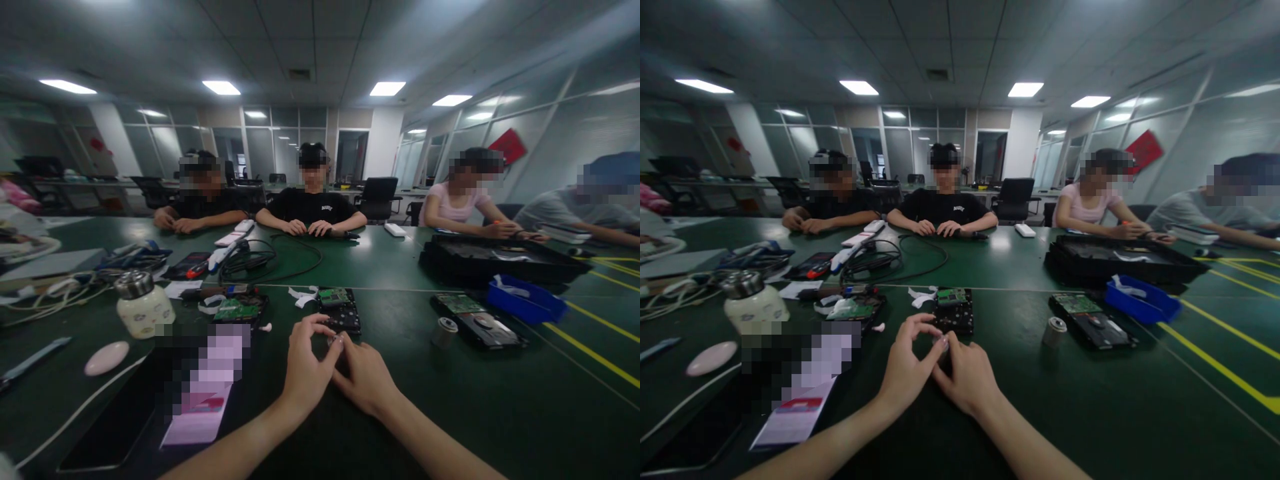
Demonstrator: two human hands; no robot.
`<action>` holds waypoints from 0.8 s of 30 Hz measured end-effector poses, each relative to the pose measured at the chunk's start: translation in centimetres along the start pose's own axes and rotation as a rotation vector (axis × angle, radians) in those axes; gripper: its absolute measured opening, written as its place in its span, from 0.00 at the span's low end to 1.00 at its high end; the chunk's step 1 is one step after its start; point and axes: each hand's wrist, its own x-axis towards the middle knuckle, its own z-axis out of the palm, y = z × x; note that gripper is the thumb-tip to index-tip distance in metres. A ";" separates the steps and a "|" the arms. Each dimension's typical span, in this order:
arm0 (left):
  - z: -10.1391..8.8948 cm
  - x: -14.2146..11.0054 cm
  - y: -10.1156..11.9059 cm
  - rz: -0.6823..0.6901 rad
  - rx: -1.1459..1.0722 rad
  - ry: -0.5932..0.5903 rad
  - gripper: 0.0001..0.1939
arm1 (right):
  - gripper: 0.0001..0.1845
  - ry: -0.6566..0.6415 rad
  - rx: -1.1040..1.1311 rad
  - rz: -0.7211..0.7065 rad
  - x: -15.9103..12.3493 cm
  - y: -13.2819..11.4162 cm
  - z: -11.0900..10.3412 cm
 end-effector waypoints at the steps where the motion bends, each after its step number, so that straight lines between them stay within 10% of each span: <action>1: 0.0 0.0 0.1 0.003 0.000 0.021 0.08 | 0.14 0.004 -0.004 -0.002 0.0 0.0 0.0; 9: -2.1 0.0 -2.1 -0.136 0.104 0.232 0.09 | 0.12 0.090 -0.013 0.009 -0.3 -0.1 0.4; 18: -2.9 -0.5 -5.3 -0.241 0.455 0.185 0.19 | 0.09 0.116 0.018 0.011 -0.3 -0.1 0.3; 24: -2.9 0.1 -4.3 -0.253 0.307 0.180 0.19 | 0.10 0.106 0.027 0.014 -0.2 -0.1 0.3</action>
